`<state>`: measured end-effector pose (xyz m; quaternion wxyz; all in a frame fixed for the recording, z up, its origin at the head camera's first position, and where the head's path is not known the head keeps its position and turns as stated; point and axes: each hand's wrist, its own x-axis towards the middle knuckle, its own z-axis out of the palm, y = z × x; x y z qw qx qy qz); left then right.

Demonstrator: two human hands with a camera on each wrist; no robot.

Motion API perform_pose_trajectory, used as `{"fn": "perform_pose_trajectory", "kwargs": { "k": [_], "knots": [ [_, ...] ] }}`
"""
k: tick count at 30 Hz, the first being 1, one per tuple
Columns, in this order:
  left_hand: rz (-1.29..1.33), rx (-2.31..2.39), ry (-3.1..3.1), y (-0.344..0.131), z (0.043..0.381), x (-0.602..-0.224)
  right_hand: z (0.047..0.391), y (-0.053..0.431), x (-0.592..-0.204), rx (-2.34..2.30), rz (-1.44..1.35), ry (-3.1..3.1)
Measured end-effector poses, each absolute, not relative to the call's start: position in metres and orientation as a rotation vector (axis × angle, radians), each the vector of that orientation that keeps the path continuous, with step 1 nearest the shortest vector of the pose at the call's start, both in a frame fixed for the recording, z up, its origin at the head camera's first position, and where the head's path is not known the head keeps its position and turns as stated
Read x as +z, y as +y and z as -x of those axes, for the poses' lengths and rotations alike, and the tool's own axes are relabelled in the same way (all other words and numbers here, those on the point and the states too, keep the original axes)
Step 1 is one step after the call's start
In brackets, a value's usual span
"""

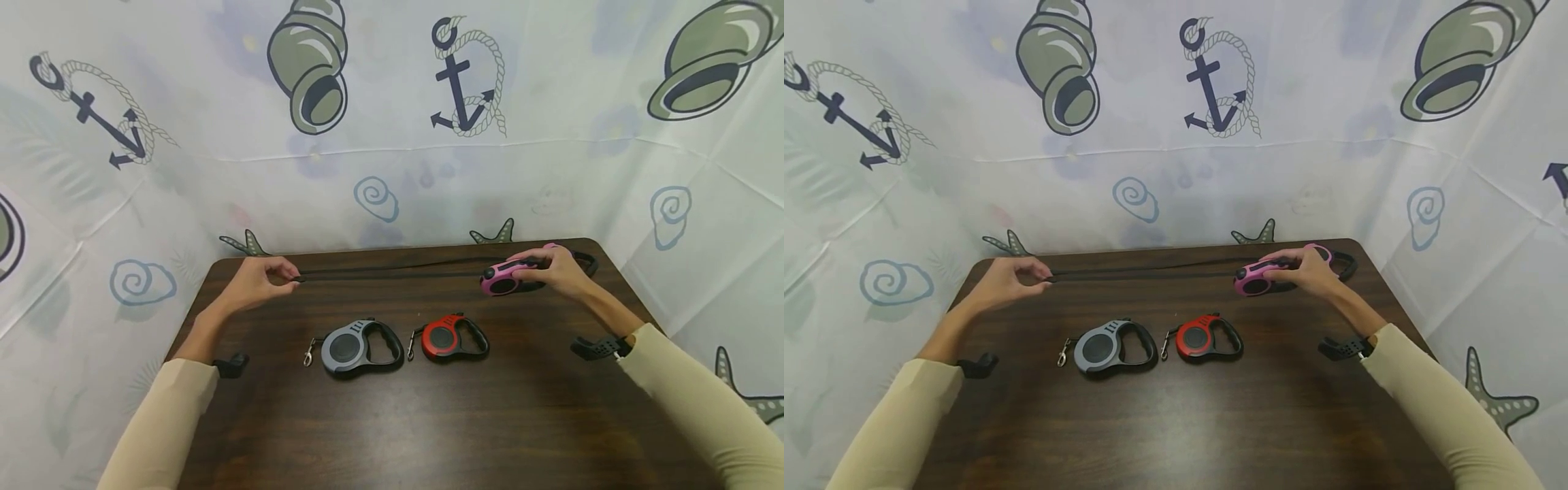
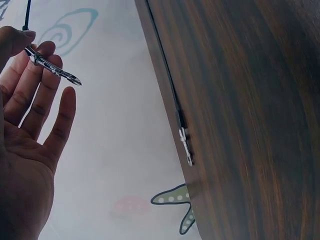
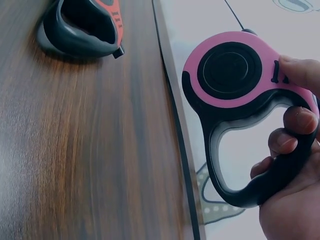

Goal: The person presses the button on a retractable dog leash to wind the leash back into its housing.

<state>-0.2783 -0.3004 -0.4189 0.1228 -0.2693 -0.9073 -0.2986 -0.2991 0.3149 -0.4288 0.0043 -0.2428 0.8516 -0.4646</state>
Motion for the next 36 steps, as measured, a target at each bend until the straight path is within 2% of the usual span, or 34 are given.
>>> {"fn": "perform_pose_trajectory", "kwargs": {
  "k": [8,20,36],
  "knots": [
    [0.783,-0.896,-2.662,-0.293,0.278,-0.421,0.299,0.306,-0.426,-1.449,0.805,2.624],
    [0.800,-0.941,-2.654,-0.282,0.279,-0.419,0.296,0.292,-0.420,-1.445,0.687,2.608],
    [0.825,-0.992,-2.652,-0.264,0.281,-0.417,0.296,0.275,-0.418,-1.503,0.773,2.575]
  ]
}}
